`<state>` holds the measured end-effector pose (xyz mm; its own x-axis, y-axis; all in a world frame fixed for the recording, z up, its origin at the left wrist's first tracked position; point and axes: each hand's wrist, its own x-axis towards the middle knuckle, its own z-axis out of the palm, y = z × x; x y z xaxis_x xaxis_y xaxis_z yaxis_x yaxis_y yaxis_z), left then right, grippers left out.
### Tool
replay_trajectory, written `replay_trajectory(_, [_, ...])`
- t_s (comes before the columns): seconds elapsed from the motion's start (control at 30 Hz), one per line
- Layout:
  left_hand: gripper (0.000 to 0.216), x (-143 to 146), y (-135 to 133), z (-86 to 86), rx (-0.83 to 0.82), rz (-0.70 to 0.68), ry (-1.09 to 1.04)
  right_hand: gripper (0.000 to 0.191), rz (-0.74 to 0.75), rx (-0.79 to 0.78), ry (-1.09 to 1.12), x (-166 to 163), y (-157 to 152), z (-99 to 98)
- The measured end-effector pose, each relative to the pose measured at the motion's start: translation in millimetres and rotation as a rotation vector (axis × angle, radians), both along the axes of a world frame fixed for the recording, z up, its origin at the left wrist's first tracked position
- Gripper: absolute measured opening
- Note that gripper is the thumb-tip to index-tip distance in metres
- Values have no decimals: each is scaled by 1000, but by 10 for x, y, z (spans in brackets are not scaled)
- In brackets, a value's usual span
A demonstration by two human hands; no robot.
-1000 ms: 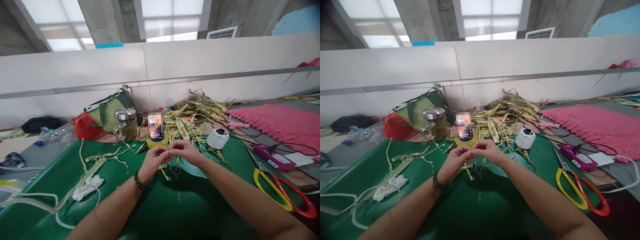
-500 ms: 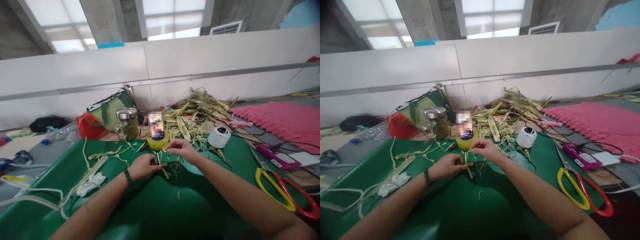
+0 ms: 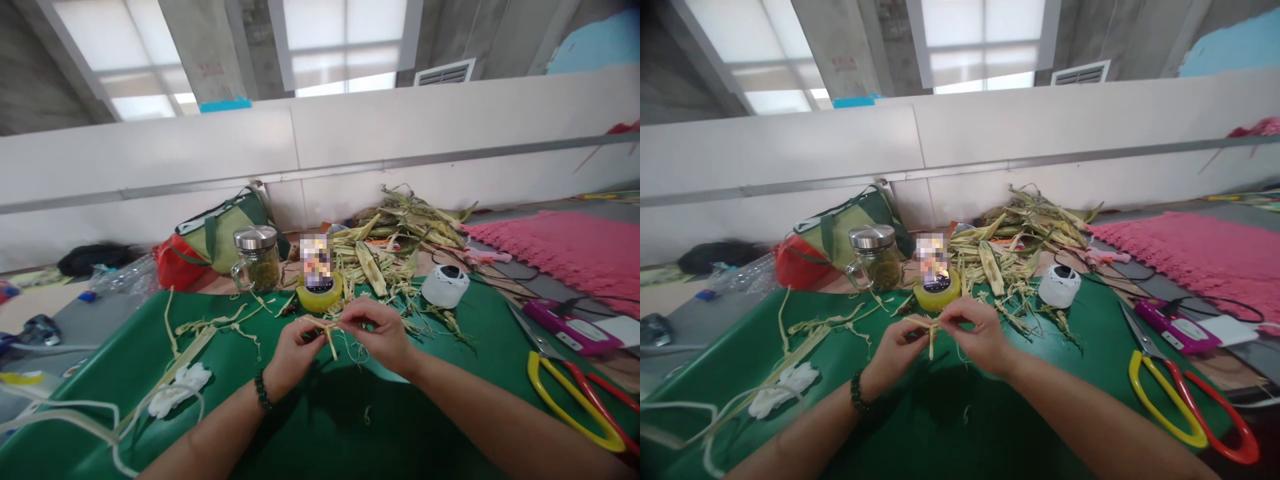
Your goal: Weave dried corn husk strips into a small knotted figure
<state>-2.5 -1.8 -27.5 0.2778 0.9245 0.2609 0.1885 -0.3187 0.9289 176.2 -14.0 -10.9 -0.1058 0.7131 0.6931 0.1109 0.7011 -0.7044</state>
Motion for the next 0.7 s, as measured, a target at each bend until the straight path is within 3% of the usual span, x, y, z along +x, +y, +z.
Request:
replay_trajectory(0.1, [22, 32, -31, -3, -58, 26, -70, 11, 15, 222, -106, -25, -90, 40])
replay_trajectory(0.17, [24, 48, -52, 23, -112, 13, -104, 14, 16, 281, -154, -38, -100, 36])
replay_trajectory(0.47, [25, 64, -152, 159, -60, -118, -96, 10, -30, 183, -206, -74, -13, -64])
replay_trajectory(0.6, [21, 38, -134, 128, 13, -65, -56, 12, -31, 188, -232, -61, -24, -44])
replay_trajectory(0.7, [23, 42, -128, 114, -24, -40, -74, 11, -58, 217, -261, -62, -32, -37])
